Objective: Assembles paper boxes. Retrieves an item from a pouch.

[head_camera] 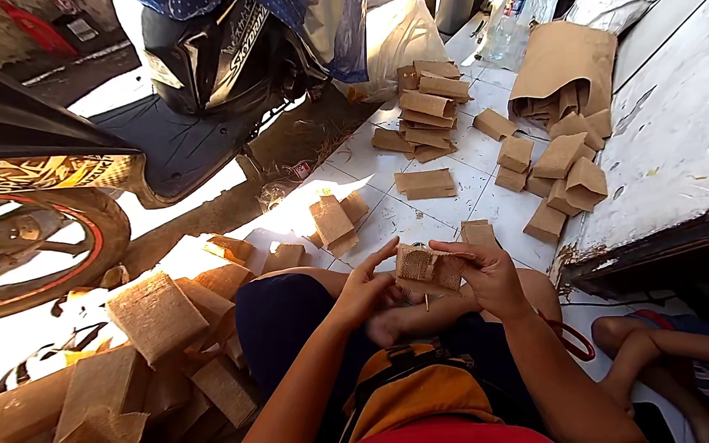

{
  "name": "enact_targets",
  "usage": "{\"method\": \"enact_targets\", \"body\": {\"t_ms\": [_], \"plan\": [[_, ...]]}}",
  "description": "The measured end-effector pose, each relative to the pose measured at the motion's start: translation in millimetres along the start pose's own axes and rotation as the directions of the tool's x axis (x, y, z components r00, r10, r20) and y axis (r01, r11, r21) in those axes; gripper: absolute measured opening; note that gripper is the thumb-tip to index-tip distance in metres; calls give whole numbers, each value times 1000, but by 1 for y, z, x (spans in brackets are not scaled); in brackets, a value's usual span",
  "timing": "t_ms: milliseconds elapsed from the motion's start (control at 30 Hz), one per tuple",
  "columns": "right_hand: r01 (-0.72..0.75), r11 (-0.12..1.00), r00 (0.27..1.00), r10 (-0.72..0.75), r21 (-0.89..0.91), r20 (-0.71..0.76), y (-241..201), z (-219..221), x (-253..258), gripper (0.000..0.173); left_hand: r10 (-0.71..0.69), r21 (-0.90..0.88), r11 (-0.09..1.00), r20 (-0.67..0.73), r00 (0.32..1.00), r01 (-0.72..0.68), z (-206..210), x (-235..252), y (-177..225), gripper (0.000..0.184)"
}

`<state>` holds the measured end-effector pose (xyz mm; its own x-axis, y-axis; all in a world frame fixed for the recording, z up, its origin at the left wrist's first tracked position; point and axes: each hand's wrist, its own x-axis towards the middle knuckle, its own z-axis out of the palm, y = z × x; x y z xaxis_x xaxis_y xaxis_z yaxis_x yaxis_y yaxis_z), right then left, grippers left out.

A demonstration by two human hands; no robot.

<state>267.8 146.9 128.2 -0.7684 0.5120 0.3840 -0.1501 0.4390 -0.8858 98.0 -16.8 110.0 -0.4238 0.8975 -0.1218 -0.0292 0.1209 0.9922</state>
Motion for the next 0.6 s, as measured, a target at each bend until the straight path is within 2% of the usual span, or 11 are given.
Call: {"method": "enact_targets", "body": {"t_ms": [67, 133, 200, 267, 333, 400, 467, 533, 600], "plan": [[39, 998, 999, -40, -49, -12, 2, 4, -2, 25, -102, -369, 916, 163, 981, 156, -3, -2, 6, 60], [35, 999, 998, -34, -16, 52, 3, 3, -4, 27, -103, -502, 839, 228, 968, 208, -6, -1, 7, 64], [0, 998, 988, -11, 70, 156, 4, -3, -5, 41, -118, -435, 877, 216, 969, 204, -7, 0, 11, 61], [-55, 970, 963, -11, 237, 268, 8, -13, -5, 46, -135, -322, 929, 166, 977, 183, -7, -3, 18, 59], [-141, 918, 960, 36, 371, 278, 8, -17, -4, 59, -113, -243, 960, 117, 987, 139, -4, -6, 23, 64], [-156, 930, 973, 87, 332, 213, 6, -15, -3, 54, -69, -200, 975, 127, 989, 94, -2, -9, 28, 70], [-127, 978, 980, 98, 164, 176, 2, -10, -3, 46, -35, -172, 983, 125, 992, 56, 1, -12, 31, 71], [-99, 992, 979, 83, 75, 188, 2, -5, -4, 52, -4, -128, 992, 119, 993, 19, 2, -14, 37, 73], [-101, 990, 976, 79, 101, 205, 2, -1, -6, 56, 14, -97, 995, 102, 995, -4, 1, -16, 42, 73]]}}
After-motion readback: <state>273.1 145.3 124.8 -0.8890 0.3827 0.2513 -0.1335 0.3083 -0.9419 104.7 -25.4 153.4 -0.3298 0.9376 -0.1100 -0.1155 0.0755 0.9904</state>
